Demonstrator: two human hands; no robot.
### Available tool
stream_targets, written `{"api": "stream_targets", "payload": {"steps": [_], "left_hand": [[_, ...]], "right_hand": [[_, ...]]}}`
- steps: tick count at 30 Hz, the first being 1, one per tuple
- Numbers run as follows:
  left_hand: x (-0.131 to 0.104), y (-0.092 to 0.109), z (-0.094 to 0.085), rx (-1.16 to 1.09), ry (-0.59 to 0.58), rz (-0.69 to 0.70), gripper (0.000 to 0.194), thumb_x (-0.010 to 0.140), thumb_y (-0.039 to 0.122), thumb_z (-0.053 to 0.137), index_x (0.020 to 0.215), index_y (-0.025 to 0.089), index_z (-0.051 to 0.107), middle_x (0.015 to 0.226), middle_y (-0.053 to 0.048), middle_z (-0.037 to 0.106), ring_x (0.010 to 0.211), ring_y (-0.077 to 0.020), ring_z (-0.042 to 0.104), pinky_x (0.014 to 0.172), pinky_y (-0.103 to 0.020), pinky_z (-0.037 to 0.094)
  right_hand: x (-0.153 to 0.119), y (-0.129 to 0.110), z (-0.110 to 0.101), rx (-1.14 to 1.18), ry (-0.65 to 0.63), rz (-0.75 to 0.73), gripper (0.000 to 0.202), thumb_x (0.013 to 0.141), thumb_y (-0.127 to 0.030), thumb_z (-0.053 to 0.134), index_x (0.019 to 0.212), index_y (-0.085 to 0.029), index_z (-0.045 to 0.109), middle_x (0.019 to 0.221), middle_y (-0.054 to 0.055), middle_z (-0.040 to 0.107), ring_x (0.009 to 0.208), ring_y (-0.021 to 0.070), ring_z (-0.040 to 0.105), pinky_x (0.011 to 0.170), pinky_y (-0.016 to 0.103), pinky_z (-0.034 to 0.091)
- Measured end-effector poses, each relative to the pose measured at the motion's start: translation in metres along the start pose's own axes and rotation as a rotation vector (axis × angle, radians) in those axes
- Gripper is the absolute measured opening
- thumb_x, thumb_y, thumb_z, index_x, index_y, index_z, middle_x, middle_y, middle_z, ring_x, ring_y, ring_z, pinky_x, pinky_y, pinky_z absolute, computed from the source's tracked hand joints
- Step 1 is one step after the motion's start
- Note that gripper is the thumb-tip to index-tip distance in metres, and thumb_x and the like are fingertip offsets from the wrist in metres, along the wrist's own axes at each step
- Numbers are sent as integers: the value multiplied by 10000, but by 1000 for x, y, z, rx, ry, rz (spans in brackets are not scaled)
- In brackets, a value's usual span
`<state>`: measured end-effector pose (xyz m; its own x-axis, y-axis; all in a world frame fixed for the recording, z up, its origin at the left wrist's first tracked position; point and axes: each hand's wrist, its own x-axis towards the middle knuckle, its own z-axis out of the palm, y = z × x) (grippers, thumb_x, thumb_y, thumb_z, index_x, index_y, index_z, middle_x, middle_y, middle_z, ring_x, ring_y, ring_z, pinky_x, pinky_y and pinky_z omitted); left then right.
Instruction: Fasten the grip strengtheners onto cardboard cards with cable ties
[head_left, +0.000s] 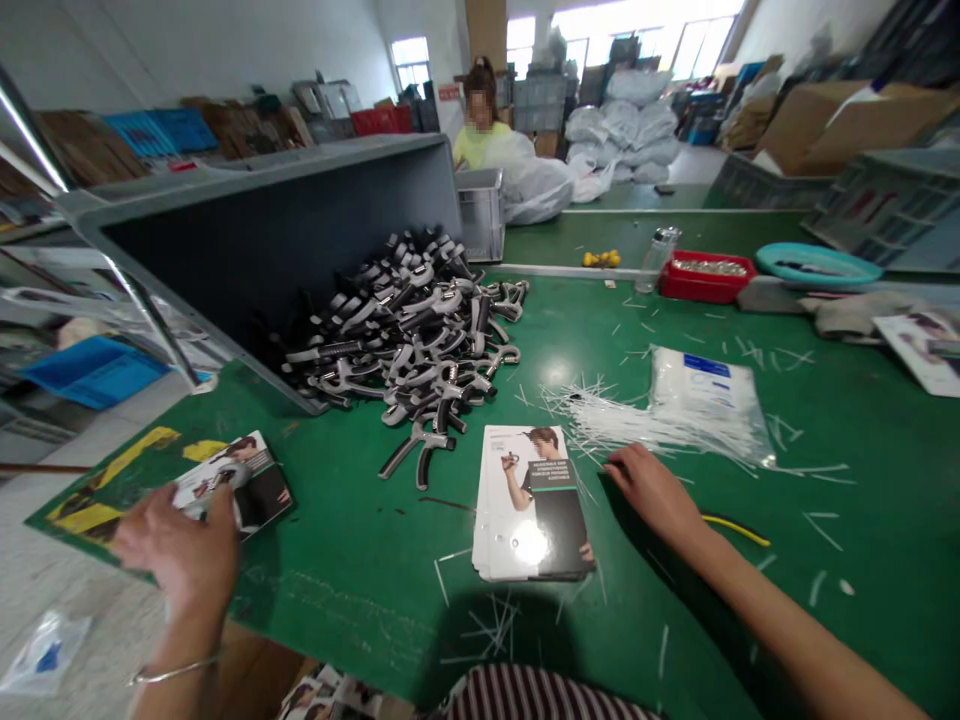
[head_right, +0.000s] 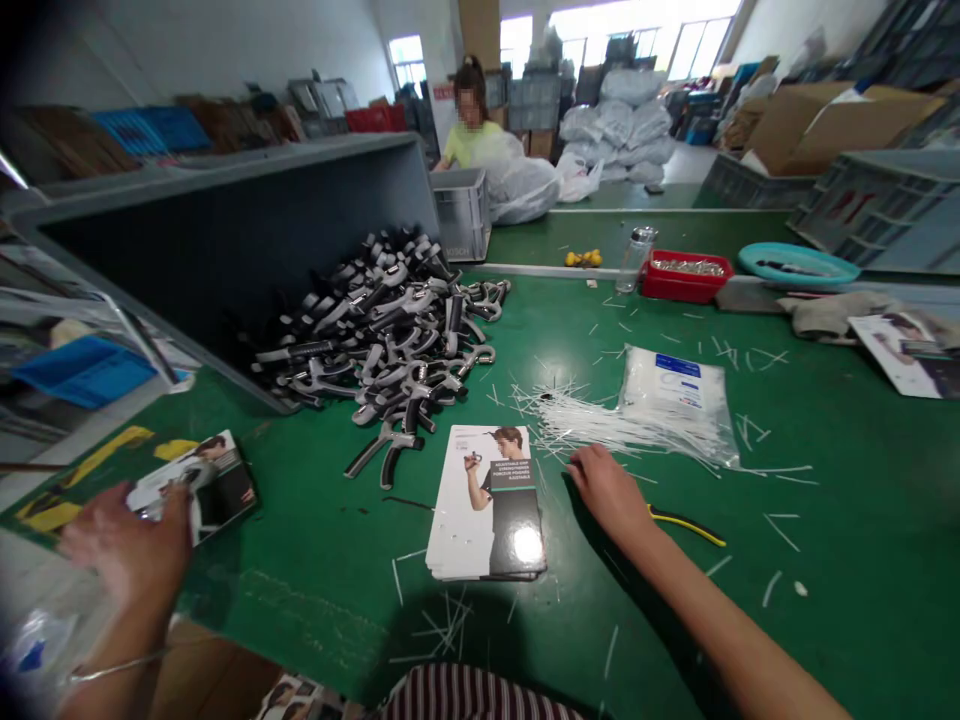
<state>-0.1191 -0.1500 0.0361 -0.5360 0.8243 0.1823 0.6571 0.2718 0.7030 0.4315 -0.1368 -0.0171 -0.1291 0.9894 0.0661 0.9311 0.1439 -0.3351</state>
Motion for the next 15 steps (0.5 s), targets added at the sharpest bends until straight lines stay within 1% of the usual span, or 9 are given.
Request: {"api": "stream_targets", "payload": {"steps": [1, 2, 5, 7, 8, 9, 11, 13, 15], "left_hand": [[-9, 19, 16, -5, 86, 40, 341, 862, 495, 529, 1088, 243, 576, 1021, -14, 683, 1161, -344, 526, 1056, -513, 360], [-24, 37, 36, -46, 39, 97, 365, 870, 490, 530, 1119, 232, 593, 1098, -31, 673, 1146, -323, 548, 1059, -487, 366], [-86, 85, 107, -248, -504, 128, 473, 865, 497, 553, 1219, 187, 602, 1209, -107, 649, 1104, -281, 600, 1001, -436, 437], [-122, 103, 147, -274, -609, 143, 702, 738, 497, 711, 1333, 167, 535, 1300, -161, 588, 1091, -292, 605, 971, -442, 461], [-134, 107, 161, -295, -620, 186, 694, 735, 475, 721, 1337, 178, 542, 1300, -156, 589, 1123, -290, 590, 1006, -444, 437], [-141, 109, 171, -328, -619, 207, 631, 760, 459, 700, 1314, 187, 569, 1277, -144, 604, 1139, -283, 583, 1013, -435, 432], [-140, 105, 180, -421, -626, 146, 502, 821, 455, 629, 1244, 184, 627, 1179, -120, 661, 1073, -260, 617, 957, -400, 472], [-128, 99, 180, -498, -658, 0, 489, 838, 476, 598, 1215, 168, 646, 1075, -103, 703, 933, -236, 661, 831, -355, 524], [-116, 93, 176, -506, -642, -67, 517, 804, 486, 638, 1208, 164, 658, 1043, -90, 714, 874, -221, 666, 777, -323, 528]], "right_hand": [[11, -6, 6, -5, -22, 46, 213, 947, -273, 464, 974, -148, 633, 996, 123, 636, 880, 224, 627, 759, 321, 464], [19, -10, 10, -12, -42, 90, 193, 936, -261, 480, 956, -141, 630, 993, 130, 637, 870, 227, 628, 731, 314, 457], [34, -8, 15, 14, -98, 160, 154, 898, -250, 525, 855, -144, 629, 913, 115, 661, 824, 218, 627, 695, 300, 435], [34, -2, 7, 81, -133, 150, 159, 878, -267, 546, 795, -159, 628, 821, 75, 672, 756, 191, 626, 678, 285, 434], [33, 1, 0, 151, -148, 160, 172, 877, -291, 548, 791, -166, 627, 765, 52, 669, 695, 174, 618, 645, 276, 433], [30, 2, -8, 251, -166, 187, 189, 879, -325, 546, 807, -171, 628, 707, 28, 657, 621, 158, 599, 598, 268, 426], [22, -1, -23, 507, -203, 256, 235, 876, -401, 554, 855, -178, 623, 610, -12, 620, 490, 133, 537, 497, 254, 389], [17, -10, -33, 746, -235, 283, 271, 853, -451, 591, 863, -181, 615, 585, -26, 601, 457, 122, 511, 455, 244, 369], [15, -22, -37, 934, -259, 243, 281, 836, -460, 631, 858, -180, 613, 616, -22, 610, 487, 115, 525, 472, 237, 386]]}}
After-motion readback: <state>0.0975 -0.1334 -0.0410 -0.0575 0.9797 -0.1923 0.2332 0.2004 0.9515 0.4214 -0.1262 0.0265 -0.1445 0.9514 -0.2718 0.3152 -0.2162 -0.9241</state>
